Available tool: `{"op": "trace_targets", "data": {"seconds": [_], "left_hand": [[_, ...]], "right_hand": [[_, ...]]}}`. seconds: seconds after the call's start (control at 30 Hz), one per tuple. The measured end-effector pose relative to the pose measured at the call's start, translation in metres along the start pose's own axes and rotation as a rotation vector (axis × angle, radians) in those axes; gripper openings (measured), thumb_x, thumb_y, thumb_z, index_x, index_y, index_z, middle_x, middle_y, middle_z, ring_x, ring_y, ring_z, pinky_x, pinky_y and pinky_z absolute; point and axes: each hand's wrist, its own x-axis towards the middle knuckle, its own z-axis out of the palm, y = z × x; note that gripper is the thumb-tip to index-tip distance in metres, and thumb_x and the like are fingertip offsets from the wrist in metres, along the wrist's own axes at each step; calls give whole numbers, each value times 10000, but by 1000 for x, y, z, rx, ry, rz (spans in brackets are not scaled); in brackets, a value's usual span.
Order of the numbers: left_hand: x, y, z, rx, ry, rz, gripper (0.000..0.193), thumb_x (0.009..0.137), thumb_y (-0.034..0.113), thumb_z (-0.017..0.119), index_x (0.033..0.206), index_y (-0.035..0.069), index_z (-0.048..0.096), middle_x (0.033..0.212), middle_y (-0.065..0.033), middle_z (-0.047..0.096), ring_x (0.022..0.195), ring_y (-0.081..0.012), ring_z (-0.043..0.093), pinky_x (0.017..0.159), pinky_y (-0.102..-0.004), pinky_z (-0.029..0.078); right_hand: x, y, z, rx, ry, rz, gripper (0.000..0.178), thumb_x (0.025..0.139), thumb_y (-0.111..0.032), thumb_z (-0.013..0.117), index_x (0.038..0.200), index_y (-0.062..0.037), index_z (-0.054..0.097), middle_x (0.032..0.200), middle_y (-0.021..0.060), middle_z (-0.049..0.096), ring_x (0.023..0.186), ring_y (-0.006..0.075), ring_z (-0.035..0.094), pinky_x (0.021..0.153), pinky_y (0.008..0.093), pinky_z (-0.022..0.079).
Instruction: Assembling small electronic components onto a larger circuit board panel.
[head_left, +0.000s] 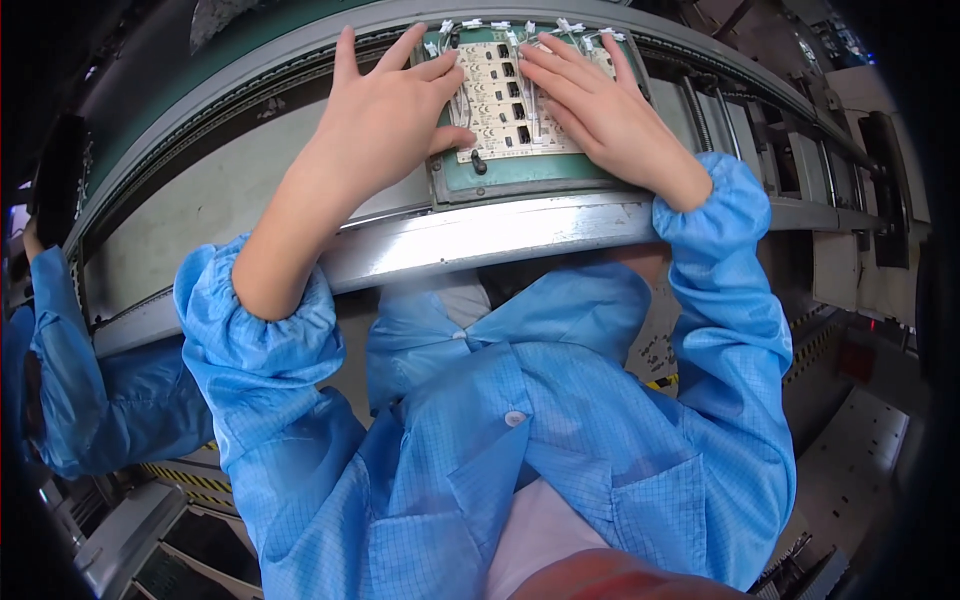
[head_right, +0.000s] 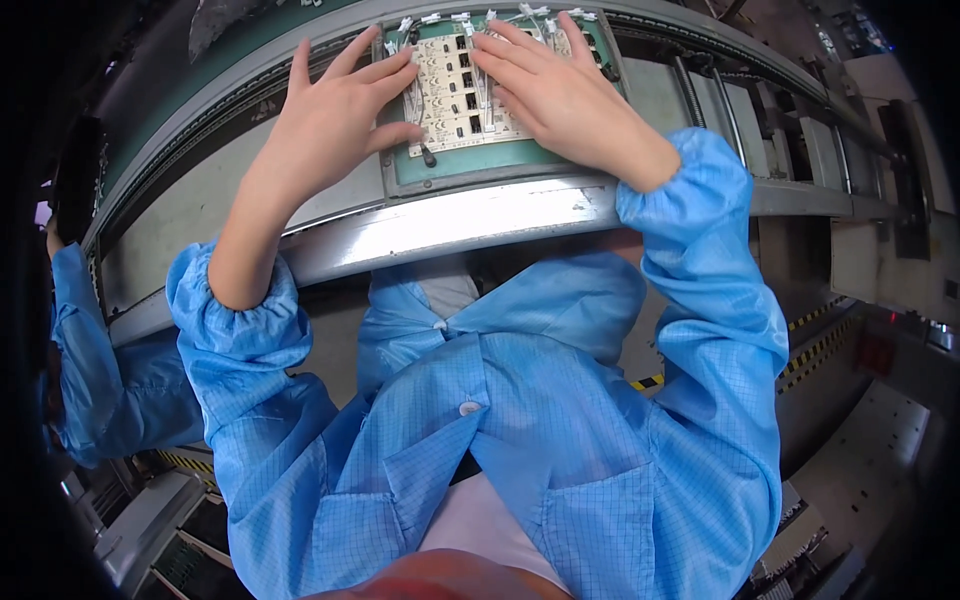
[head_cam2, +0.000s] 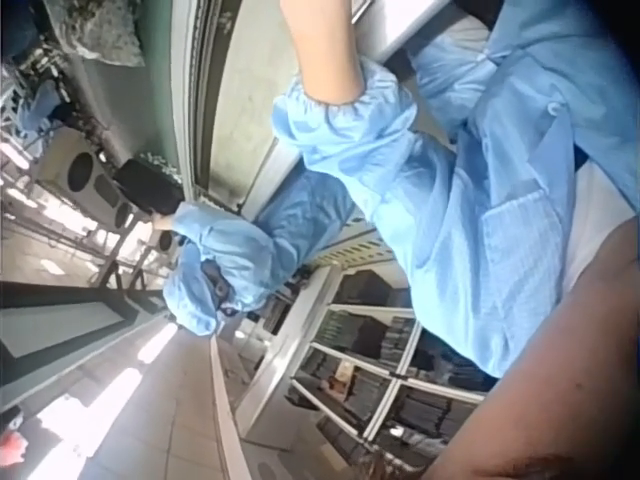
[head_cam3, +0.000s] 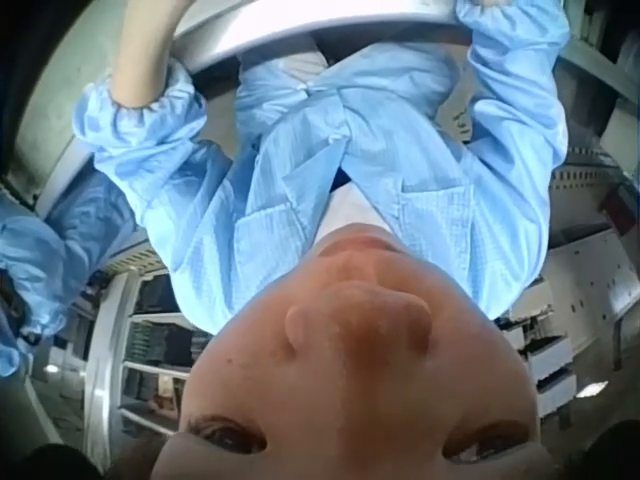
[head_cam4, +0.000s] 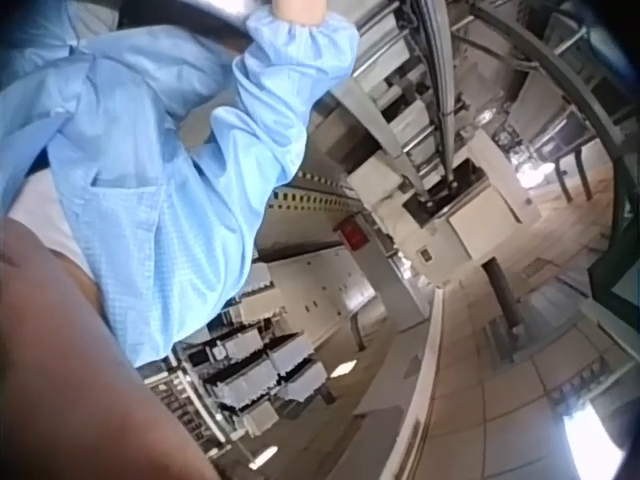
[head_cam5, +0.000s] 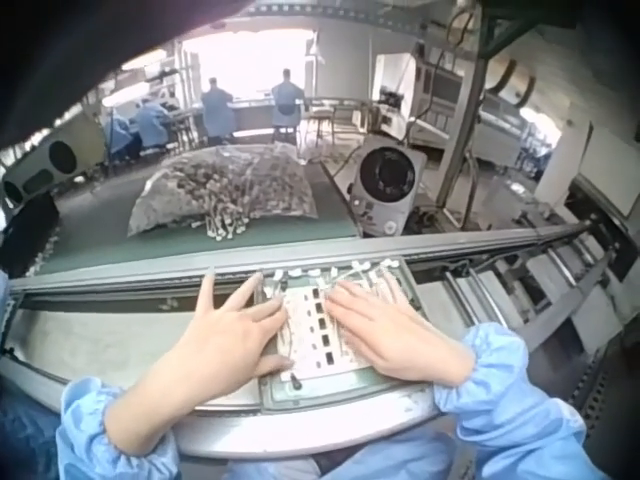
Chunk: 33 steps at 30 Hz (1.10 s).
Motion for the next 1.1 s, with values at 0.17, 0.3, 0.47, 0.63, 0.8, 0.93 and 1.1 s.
{"op": "trace_targets", "data": {"seconds": [0.17, 0.3, 0.47, 0.63, 0.8, 0.93, 1.1], "left_hand": [[-18, 0, -13, -217, 45, 75, 376, 913, 351, 723, 1248, 180, 738, 1361, 29, 673, 1409, -244, 487, 1210, -662, 213], [-19, 11, -11, -145, 66, 94, 278, 940, 292, 703, 1182, 170, 763, 1292, 33, 705, 1337, -253, 542, 1210, -656, 219], [-17, -6, -3, -255, 237, 95, 235, 948, 261, 689, 1148, 162, 763, 1254, 21, 713, 1299, -247, 560, 1187, -640, 271], [-17, -22, 3, -295, 355, 115, 202, 934, 221, 692, 1101, 145, 777, 1219, 9, 721, 1280, -249, 565, 1154, -563, 350], [-8, -51, 21, -361, 402, 128, 190, 935, 202, 683, 1085, 128, 773, 1198, -19, 722, 1254, -260, 571, 1097, -497, 401], [-8, -71, 34, -447, 410, 95, 181, 931, 182, 678, 1072, 118, 772, 1167, -27, 721, 1203, -270, 584, 1039, -449, 447], [-8, -75, 39, -485, 420, 57, 175, 932, 176, 671, 1061, 113, 771, 1142, -30, 721, 1183, -273, 589, 1014, -442, 465]], "right_hand": [[-24, -12, -14, 178, 65, -136, 270, 940, -78, 614, 1179, -75, 740, 1315, 61, 699, 1370, 261, 556, 1247, 593, 144], [-27, -9, -15, 193, 53, -137, 285, 941, -64, 603, 1193, -84, 735, 1308, 63, 703, 1367, 260, 558, 1245, 592, 152], [-29, 40, -27, 132, 157, 5, 242, 951, -105, 621, 1147, -114, 761, 1289, 47, 715, 1323, 244, 588, 1242, 548, 189], [-46, 48, -18, 204, 121, -45, 173, 865, -52, 715, 1022, -115, 752, 1195, 22, 735, 1244, 258, 614, 1238, 552, 200], [-47, 33, -23, 124, 109, -42, 143, 855, -64, 740, 989, -108, 714, 1208, 21, 717, 1261, 255, 592, 1233, 566, 204], [-45, 29, -18, 133, 64, -39, 117, 860, -85, 749, 927, -100, 655, 1226, 24, 702, 1254, 262, 587, 1229, 574, 198], [-37, 37, -18, 176, 61, -15, 77, 888, -73, 702, 912, -100, 635, 1269, 40, 682, 1266, 273, 582, 1232, 577, 189]]}}
